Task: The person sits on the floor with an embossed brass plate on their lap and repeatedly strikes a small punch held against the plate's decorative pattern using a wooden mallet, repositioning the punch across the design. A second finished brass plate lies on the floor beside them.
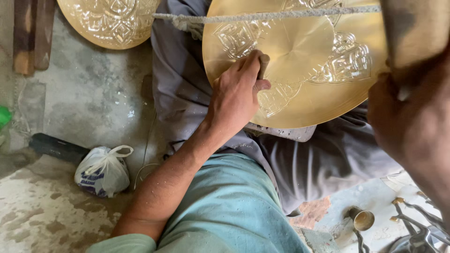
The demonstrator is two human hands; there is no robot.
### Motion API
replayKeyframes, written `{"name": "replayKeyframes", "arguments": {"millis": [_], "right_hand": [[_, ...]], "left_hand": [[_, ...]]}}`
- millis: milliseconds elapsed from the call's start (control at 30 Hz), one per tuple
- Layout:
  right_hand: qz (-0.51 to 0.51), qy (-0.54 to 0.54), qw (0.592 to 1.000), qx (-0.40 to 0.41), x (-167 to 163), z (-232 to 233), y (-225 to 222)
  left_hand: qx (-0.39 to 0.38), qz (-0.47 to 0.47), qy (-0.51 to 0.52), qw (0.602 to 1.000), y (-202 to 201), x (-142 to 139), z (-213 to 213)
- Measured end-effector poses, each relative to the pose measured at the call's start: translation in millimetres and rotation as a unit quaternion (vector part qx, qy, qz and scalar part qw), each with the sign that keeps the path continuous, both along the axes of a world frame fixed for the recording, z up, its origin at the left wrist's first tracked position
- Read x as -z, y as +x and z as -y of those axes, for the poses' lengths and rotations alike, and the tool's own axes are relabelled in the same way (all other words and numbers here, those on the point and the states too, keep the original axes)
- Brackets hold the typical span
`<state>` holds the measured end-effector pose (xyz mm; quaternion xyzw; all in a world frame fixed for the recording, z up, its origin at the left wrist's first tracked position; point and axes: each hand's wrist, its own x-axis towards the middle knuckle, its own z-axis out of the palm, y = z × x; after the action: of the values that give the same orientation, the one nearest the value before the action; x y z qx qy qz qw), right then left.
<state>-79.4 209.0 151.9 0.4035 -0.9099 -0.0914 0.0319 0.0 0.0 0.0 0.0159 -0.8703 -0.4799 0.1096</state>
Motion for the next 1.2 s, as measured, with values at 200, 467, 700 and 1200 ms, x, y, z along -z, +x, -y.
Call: {"name": "replayKeyframes", "arguments": {"millis": [200, 467, 700, 1200], "right_hand": [[0.119, -0.191, 0.974, 0.027, -4, 10, 0], [0.113, -0.181, 0.976, 0.046, -12, 26, 1], [0.095, -0.130, 0.983, 0.092, -24, 43, 3], [0.034, -0.045, 0.998, 0.014, -24, 42, 2]], "left_hand": [[-0.006, 0.032, 0.006, 0.999, 3, 1, 7], [-0.026, 0.021, 0.008, 0.999, 7, 5, 11], [-0.035, 0.021, 0.016, 0.999, 10, 10, 12], [-0.051, 0.037, -0.014, 0.998, 14, 14, 10]]}}
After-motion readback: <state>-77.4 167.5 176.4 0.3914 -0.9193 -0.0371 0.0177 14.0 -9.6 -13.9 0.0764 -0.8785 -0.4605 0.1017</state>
